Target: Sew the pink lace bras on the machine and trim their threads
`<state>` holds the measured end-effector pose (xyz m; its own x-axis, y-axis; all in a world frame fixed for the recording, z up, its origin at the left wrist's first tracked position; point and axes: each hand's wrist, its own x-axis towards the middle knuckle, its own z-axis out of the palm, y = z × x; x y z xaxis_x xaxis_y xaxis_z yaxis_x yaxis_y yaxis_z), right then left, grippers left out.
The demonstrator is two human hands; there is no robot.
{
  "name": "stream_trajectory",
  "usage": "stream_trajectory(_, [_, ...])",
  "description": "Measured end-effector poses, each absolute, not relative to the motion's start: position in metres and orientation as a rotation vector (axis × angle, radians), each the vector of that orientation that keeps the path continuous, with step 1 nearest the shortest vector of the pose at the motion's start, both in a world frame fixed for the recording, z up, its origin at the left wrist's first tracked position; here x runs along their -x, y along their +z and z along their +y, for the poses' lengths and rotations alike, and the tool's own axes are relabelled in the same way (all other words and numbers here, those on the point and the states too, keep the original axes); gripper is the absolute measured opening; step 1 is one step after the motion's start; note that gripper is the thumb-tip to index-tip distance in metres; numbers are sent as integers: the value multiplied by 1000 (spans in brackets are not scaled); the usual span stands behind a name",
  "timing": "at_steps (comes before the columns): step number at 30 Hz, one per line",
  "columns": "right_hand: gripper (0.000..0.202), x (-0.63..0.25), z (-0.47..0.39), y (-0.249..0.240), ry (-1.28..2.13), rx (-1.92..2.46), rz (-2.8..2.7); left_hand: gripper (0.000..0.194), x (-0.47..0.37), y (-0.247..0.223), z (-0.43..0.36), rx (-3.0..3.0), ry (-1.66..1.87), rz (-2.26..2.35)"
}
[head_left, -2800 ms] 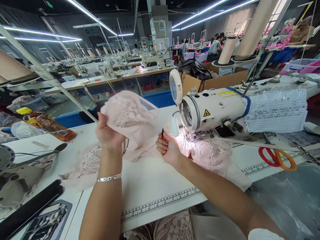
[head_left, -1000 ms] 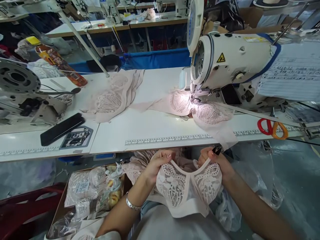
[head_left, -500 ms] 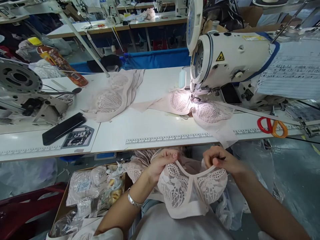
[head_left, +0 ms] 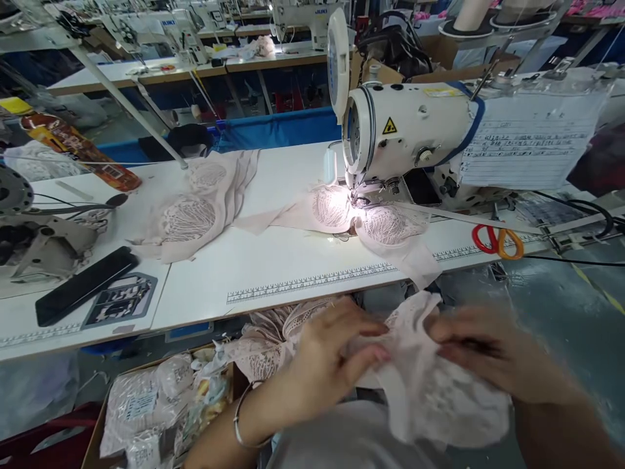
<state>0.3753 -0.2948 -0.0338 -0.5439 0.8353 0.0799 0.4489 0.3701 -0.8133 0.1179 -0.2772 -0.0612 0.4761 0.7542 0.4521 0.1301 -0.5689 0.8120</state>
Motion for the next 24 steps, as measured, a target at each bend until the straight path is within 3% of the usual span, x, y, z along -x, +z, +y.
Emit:
stream_trajectory(3, [24, -356, -296, -47, 1087, 1137, -2171, 32, -127, -79, -292, -2175, 1007, 749])
stream_trajectory(10, [18, -331, -303, -82, 1003, 1174, -2130, 10, -137, -105, -289, -2125, 1209, 949])
stream_trajectory(17, [28, -338, -301, -102, 474, 1152, -2088, 5, -128, -106, -287, -1849, 1107, 1085])
stream_trajectory(21, [22, -352, -297, -96, 910, 1116, -2112, 6, -120, -103, -280, -1601, 1056, 1066])
stream_trajectory(24, [33, -365, -294, -87, 1282, 1087, -2003, 9, -110, -103, -274, -1475, 1099, 1010])
